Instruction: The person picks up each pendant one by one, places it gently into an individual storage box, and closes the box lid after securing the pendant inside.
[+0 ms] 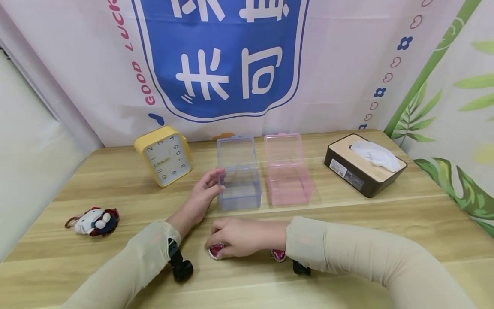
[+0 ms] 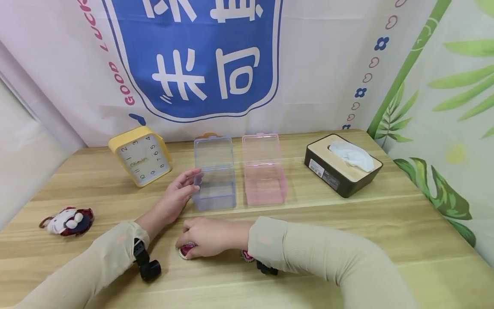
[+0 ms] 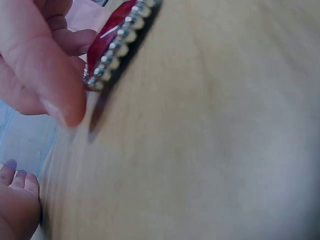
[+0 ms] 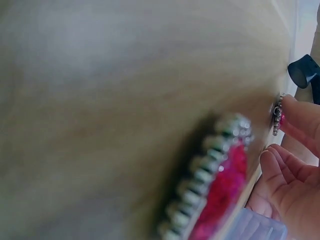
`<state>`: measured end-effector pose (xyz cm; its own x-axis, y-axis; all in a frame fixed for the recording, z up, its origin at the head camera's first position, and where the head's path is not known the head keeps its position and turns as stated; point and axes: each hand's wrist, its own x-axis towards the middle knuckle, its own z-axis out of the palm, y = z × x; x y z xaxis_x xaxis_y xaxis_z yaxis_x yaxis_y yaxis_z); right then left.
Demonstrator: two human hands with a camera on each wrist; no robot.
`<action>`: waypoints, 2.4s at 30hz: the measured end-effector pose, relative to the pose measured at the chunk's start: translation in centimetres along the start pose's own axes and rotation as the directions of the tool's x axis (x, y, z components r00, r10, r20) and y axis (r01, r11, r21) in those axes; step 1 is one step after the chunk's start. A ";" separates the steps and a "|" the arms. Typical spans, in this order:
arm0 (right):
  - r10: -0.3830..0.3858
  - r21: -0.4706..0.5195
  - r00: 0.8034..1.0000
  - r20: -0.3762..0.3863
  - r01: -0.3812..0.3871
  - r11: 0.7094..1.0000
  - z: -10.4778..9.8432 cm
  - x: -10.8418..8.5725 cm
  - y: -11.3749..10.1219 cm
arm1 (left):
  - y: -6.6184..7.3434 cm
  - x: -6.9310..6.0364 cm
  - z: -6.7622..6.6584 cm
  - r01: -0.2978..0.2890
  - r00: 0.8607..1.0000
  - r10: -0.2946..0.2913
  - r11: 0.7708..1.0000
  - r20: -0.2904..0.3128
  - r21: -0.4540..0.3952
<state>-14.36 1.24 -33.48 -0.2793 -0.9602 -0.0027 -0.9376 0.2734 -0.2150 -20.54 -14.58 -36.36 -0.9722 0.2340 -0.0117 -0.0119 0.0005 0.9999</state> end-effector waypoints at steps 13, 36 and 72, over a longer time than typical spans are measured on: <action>0.080 0.061 0.997 0.011 -0.080 0.995 0.1 0.3 -0.2 | -0.2 -0.1 0.0 -0.032 0.999 0.032 0.999 0.002 0.020; 0.302 0.640 0.950 0.081 -0.282 0.715 -1.8 -0.8 1.3 | -0.4 -0.1 -0.1 -0.047 0.999 0.047 0.999 0.023 0.015; 0.555 0.768 0.832 -0.008 -0.350 0.536 -6.3 -1.7 4.7 | -0.5 -0.2 -0.3 -0.004 1.000 0.004 0.999 0.016 0.032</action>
<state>-19.64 4.49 -28.39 -0.7543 -0.6466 -0.1139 -0.2457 0.4389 -0.8643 -20.43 -14.97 -36.83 -0.9683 0.2496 -0.0078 -0.0001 0.0307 0.9995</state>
